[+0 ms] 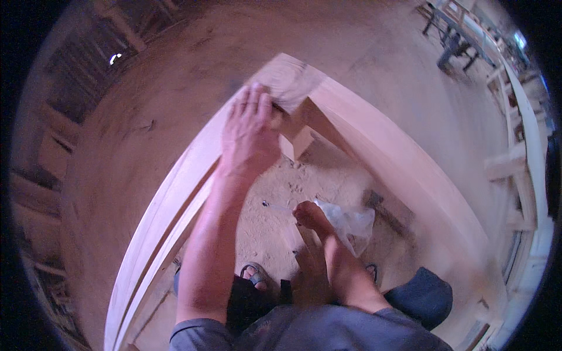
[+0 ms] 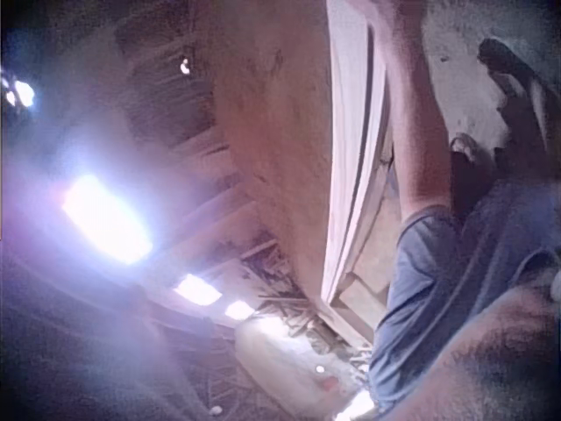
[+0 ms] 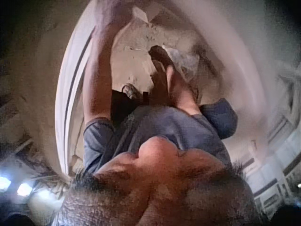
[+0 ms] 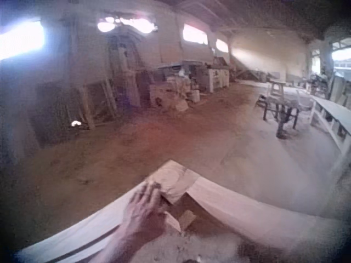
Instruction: The person inserts a metal component into a pre-drilled hole in a large wooden furniture assembly, tightens it with a wrench, and secures the joint using an axe as a hammer.
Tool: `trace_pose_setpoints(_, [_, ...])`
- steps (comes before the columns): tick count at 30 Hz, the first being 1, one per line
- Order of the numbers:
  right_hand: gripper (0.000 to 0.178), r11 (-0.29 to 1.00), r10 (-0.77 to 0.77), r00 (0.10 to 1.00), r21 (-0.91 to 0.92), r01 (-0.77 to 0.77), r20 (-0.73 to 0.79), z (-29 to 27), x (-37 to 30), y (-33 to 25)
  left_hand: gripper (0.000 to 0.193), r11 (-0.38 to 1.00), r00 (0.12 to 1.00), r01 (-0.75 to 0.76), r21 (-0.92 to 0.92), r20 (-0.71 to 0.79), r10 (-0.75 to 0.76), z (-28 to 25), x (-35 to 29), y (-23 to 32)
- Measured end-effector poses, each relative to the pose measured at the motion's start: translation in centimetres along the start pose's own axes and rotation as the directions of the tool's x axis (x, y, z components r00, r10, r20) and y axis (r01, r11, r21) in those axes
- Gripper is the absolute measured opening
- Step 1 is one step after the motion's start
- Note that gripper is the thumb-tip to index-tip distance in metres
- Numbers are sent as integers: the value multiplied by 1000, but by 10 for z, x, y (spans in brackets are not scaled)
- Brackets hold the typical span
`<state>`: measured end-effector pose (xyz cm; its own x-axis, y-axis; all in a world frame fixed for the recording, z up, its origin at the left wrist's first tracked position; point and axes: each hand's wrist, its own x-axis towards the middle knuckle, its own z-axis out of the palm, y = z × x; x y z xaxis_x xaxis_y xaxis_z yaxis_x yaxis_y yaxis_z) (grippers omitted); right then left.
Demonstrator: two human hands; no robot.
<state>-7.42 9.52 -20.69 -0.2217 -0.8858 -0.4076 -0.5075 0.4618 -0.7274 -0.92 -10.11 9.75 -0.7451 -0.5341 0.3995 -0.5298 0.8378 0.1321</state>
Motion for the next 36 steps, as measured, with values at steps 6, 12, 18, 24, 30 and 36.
trace_pose_setpoints(6, [29,954,152,972,-230,-192,-181,-62,3,46,56,995,997,-77,69,-1,77,-5,-9,-8])
trace_pose_setpoints(12, [32,802,265,816,-352,-482,-514,-142,-76,70,50,633,906,342,-695,63,-420,-25,-98,46])
trace_pose_setpoints(18, [53,576,130,759,-575,-581,-638,-115,-123,211,53,-716,248,-108,-690,678,-691,69,-156,11])
trace_pose_setpoints(24, [27,437,258,850,-729,-527,-460,-120,-130,250,71,-386,212,-407,-828,326,-921,129,-158,-70])
trace_pose_setpoints(30, [27,497,743,622,-419,-760,-246,-141,-147,162,69,99,235,134,-986,-66,-970,177,-183,-96])
trace_pose_setpoints(36, [29,781,408,892,-432,-451,-193,-186,-173,-81,65,64,158,185,-981,-35,-987,164,-169,-108])
